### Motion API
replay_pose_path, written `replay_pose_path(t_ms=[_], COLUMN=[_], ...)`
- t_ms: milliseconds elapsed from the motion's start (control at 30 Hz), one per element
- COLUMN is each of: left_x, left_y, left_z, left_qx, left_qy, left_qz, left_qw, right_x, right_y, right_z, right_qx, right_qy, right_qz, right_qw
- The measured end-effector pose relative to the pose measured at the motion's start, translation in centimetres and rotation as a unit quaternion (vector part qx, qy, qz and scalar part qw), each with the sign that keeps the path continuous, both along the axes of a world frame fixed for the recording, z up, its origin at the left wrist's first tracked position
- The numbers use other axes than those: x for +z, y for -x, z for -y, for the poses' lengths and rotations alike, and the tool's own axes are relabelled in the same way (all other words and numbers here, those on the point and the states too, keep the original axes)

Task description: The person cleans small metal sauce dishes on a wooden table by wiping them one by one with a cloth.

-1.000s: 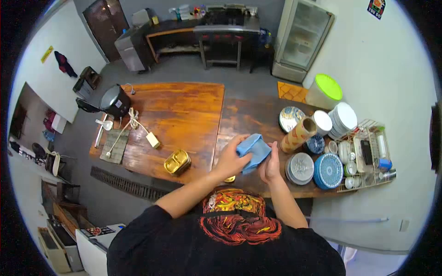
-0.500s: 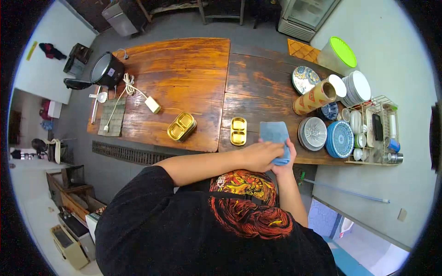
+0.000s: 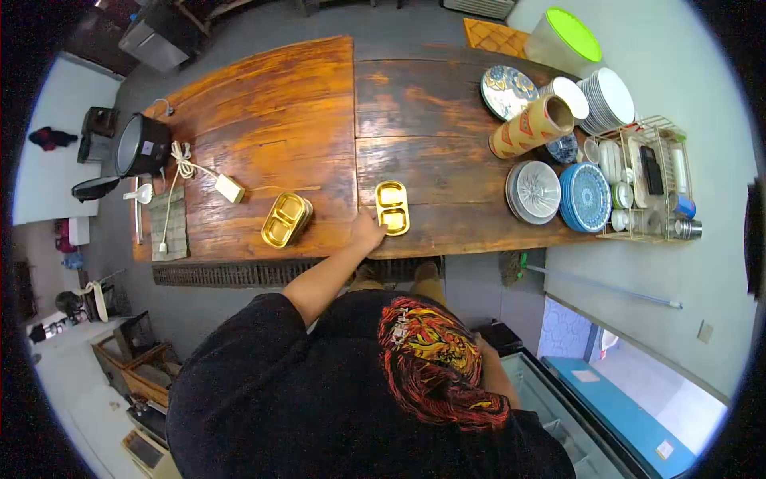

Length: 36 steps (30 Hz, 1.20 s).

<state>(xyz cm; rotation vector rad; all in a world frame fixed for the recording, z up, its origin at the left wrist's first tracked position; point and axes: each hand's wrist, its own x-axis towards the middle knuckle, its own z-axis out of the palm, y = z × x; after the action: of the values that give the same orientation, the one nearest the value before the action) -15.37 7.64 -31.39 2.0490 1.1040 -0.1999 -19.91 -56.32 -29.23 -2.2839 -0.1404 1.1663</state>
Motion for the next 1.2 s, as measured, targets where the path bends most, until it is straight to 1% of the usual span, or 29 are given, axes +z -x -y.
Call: replay_pose_path(t_ms=[33, 133, 167, 200, 233, 267, 300, 333, 367, 433, 467, 500, 533, 567, 667, 700, 733, 767, 800, 867, 900, 933, 967, 1000, 1033, 1067, 1100, 1133, 1200], left_x=[0.5, -4.1, -5.6, -4.1, -2.3, 2.5, 3.7, 4.7, 5.4, 5.8, 5.8, 5.7, 5.8, 6.3, 8.7, 9.9, 11.3, 12.8, 13.8, 15.3, 16.2, 17.2, 19.4, 21.6, 23.8, 25.4, 26.8, 28.0, 30.3], left_y=[-0.1, 0.6, 0.9, 0.1, -0.2, -0.6, -0.9, -0.9, -0.8, -0.9, -0.8, -0.6, -0.3, -0.3, -1.3, -1.3, -1.4, -1.9, -2.4, -2.6, -2.7, -3.1, -3.7, -4.1, -5.0, -5.7, -6.2, -6.6, -7.1], left_z=[0.1, 0.4, 0.2, 0.2, 0.0, 0.2, 0.4, 0.5, 0.6, 0.2, 0.0, -0.1, 0.2, 0.7, 1.4, 0.9, 0.3, -0.1, 0.4, 2.8, 4.0, 4.8, 5.9, 7.1, 8.3, 9.3, 10.2, 11.1, 12.7], left_qx=[-0.009, 0.006, 0.035, 0.065, 0.069, 0.072, 0.065, 0.06, 0.054, -0.008, -0.018, 0.006, 0.033, 0.03, 0.107, 0.128, 0.115, 0.111, 0.104, 0.1, 0.103, 0.11, 0.11, 0.086, 0.061, 0.066, 0.03, -0.005, -0.062], left_qy=[-0.004, -0.021, 0.009, 0.037, 0.047, 0.055, 0.048, 0.0, -0.047, -0.119, -0.128, -0.137, -0.144, -0.149, -0.093, -0.082, -0.104, -0.102, -0.095, -0.065, -0.045, -0.024, -0.031, 0.004, 0.04, 0.037, -0.008, -0.054, -0.149], left_qz=[-0.014, -0.033, -0.025, -0.014, -0.021, -0.029, -0.022, -0.017, -0.014, -0.084, -0.082, -0.017, 0.047, 0.046, 0.032, 0.025, 0.022, 0.067, 0.113, 0.201, 0.246, 0.293, 0.297, 0.321, 0.343, 0.35, 0.364, 0.378, 0.395], left_qw=[1.0, 0.999, 0.999, 0.997, 0.996, 0.995, 0.997, 0.998, 0.997, 0.989, 0.988, 0.99, 0.988, 0.987, 0.989, 0.988, 0.988, 0.986, 0.984, 0.972, 0.963, 0.95, 0.948, 0.943, 0.936, 0.934, 0.931, 0.924, 0.904], right_x=[-0.6, -1.5, -1.8, -2.2, -2.8, -3.7, -4.4, -4.5, -5.8, -6.8, 2.5, 2.8, 3.1, 3.6, 4.6, 4.5, 4.1, 3.6, 6.4, 13.3, 17.1, 19.4, 18.0, 16.9, 17.3, 18.1, 19.0, 20.1, 22.3], right_y=[-0.7, -0.1, -1.2, -2.8, -4.6, -4.7, -6.5, -7.0, -10.1, -8.9, -11.5, -11.0, -13.5, -15.6, -22.4, -24.6, -26.5, -25.6, -26.6, -28.5, -28.8, -29.4, -30.0, -30.3, -30.3, -29.9, -29.2, -28.4, -27.3], right_z=[-1.7, -3.0, -3.2, -3.7, -4.6, -7.1, -5.4, -3.5, -8.0, -8.1, -15.1, -15.3, -16.7, -18.7, -23.3, -24.4, -24.6, -26.3, -28.4, -31.2, -32.5, -33.8, -35.7, -37.3, -39.0, -40.1, -40.9, -41.8, -43.5], right_qx=[0.0, -0.001, 0.0, 0.001, 0.001, 0.001, -0.002, -0.007, -0.014, -0.029, -0.038, -0.046, -0.057, -0.066, -0.083, -0.092, -0.109, -0.132, -0.149, -0.223, -0.21, -0.192, -0.156, -0.098, -0.04, 0.012, 0.065, 0.076, 0.028], right_qy=[0.02, 0.073, 0.088, 0.102, 0.113, 0.123, 0.13, 0.137, 0.144, 0.156, 0.146, 0.139, 0.077, 0.017, -0.176, -0.247, -0.322, -0.397, -0.416, -0.444, -0.469, -0.492, -0.513, -0.537, -0.553, -0.523, -0.489, -0.489, -0.607], right_qz=[-0.013, -0.054, -0.063, -0.07, -0.075, -0.081, -0.085, -0.089, -0.097, -0.117, -0.112, -0.114, -0.113, -0.11, -0.094, -0.092, -0.09, -0.085, -0.085, -0.192, -0.196, -0.199, -0.132, -0.048, 0.036, 0.082, 0.127, 0.129, 0.155], right_qw=[1.0, 0.996, 0.994, 0.992, 0.991, 0.989, 0.988, 0.987, 0.985, 0.98, 0.982, 0.983, 0.989, 0.992, 0.976, 0.96, 0.936, 0.905, 0.893, 0.846, 0.835, 0.826, 0.833, 0.837, 0.831, 0.848, 0.86, 0.859, 0.779])
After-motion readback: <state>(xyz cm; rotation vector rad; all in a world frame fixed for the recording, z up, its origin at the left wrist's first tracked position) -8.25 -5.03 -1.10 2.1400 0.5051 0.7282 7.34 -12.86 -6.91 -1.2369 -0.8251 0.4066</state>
